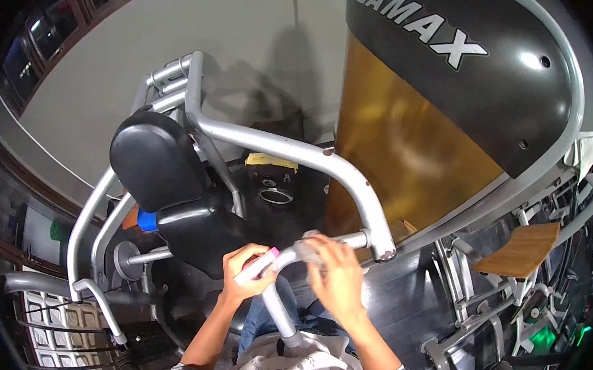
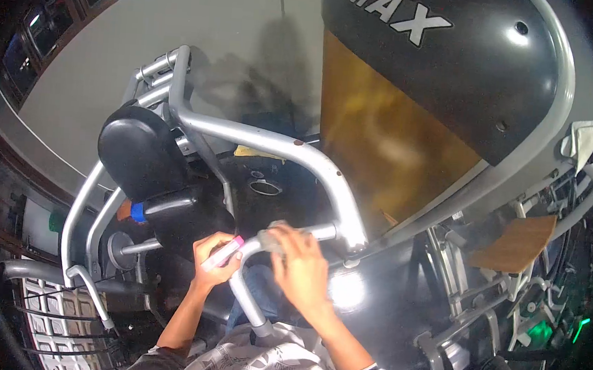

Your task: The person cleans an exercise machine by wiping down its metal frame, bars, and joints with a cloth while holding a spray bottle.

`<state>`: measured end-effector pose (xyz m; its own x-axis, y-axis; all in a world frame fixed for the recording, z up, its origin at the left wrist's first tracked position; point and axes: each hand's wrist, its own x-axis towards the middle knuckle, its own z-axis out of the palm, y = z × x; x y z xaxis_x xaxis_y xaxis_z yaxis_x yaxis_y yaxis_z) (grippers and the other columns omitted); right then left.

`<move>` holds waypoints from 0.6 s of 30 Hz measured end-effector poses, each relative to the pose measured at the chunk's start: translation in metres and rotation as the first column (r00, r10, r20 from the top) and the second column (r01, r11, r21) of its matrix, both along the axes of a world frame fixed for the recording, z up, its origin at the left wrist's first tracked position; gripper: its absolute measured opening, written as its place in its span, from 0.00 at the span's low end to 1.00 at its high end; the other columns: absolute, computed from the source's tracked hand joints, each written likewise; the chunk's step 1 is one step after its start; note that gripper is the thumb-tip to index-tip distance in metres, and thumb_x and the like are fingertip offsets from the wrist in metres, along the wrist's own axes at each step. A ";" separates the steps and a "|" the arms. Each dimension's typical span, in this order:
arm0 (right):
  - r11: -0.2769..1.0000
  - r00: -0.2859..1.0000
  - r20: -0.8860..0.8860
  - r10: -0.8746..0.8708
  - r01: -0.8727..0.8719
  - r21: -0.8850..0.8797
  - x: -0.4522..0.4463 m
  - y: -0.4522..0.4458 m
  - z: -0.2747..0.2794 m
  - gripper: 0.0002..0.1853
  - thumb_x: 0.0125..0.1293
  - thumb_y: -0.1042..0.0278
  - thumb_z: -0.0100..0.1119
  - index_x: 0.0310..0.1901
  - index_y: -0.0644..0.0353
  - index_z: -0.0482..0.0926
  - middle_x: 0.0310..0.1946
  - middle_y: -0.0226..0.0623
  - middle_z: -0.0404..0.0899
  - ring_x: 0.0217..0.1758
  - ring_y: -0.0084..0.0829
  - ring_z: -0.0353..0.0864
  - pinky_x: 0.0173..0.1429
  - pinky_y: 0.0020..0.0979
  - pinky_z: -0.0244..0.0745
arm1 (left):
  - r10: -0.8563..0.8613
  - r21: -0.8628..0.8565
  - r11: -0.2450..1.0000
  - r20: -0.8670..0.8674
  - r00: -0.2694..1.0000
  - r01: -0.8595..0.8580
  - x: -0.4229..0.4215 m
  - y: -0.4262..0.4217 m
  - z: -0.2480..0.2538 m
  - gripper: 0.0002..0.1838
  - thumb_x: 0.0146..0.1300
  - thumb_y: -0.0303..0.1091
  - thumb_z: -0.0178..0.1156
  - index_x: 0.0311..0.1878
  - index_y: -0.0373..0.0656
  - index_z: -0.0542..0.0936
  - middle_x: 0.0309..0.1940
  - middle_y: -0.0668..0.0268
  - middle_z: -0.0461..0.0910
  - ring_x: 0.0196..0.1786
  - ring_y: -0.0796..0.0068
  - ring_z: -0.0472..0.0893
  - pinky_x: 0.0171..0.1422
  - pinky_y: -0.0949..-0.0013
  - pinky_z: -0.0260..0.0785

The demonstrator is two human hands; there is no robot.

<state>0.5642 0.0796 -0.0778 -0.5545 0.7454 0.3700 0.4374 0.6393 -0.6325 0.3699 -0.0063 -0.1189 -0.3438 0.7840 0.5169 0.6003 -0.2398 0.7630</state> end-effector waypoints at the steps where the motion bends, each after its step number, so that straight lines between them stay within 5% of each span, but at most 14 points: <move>1: 0.995 0.997 -0.017 0.077 -0.078 -0.062 -0.008 -0.005 0.005 0.24 0.54 0.76 0.66 0.55 0.53 0.81 0.59 0.34 0.81 0.53 0.45 0.80 0.60 0.42 0.77 | 0.014 0.015 1.000 -0.022 1.000 -0.014 -0.002 -0.003 -0.004 0.15 0.42 0.29 0.73 0.36 0.37 0.84 0.26 0.61 0.82 0.26 0.70 0.83 0.32 0.71 0.73; 6: 0.967 0.967 0.016 0.254 -0.254 -0.011 -0.007 0.013 0.015 0.21 0.56 0.72 0.65 0.54 0.51 0.81 0.53 0.32 0.84 0.50 0.41 0.83 0.54 0.39 0.82 | 0.009 -0.069 0.997 -0.131 0.991 -0.018 -0.011 -0.014 0.004 0.13 0.46 0.32 0.75 0.33 0.37 0.83 0.25 0.63 0.83 0.25 0.78 0.80 0.31 0.74 0.70; 8: 0.992 0.984 0.135 0.120 -0.113 -0.058 0.008 0.029 0.023 0.18 0.56 0.72 0.64 0.50 0.52 0.83 0.46 0.35 0.85 0.47 0.43 0.85 0.52 0.41 0.82 | -0.017 -0.089 0.996 -0.109 0.994 0.008 -0.011 -0.015 0.005 0.14 0.44 0.32 0.76 0.32 0.37 0.83 0.25 0.63 0.82 0.25 0.77 0.80 0.31 0.74 0.70; 14: 0.992 0.989 0.141 0.049 -0.032 -0.126 0.020 0.058 0.030 0.11 0.58 0.69 0.64 0.43 0.55 0.85 0.39 0.39 0.85 0.42 0.47 0.85 0.48 0.45 0.80 | 0.000 0.090 0.996 -0.234 0.972 0.022 -0.016 -0.009 -0.012 0.16 0.40 0.35 0.78 0.31 0.38 0.83 0.25 0.61 0.83 0.25 0.68 0.83 0.32 0.70 0.75; 18: 0.971 0.934 0.269 0.237 -0.232 -0.050 -0.020 0.054 0.036 0.13 0.59 0.64 0.62 0.43 0.60 0.85 0.38 0.46 0.85 0.43 0.49 0.85 0.48 0.46 0.80 | 0.122 0.200 0.977 -0.269 0.955 -0.069 -0.014 -0.010 -0.015 0.20 0.41 0.41 0.79 0.33 0.41 0.84 0.24 0.62 0.82 0.22 0.68 0.80 0.28 0.71 0.72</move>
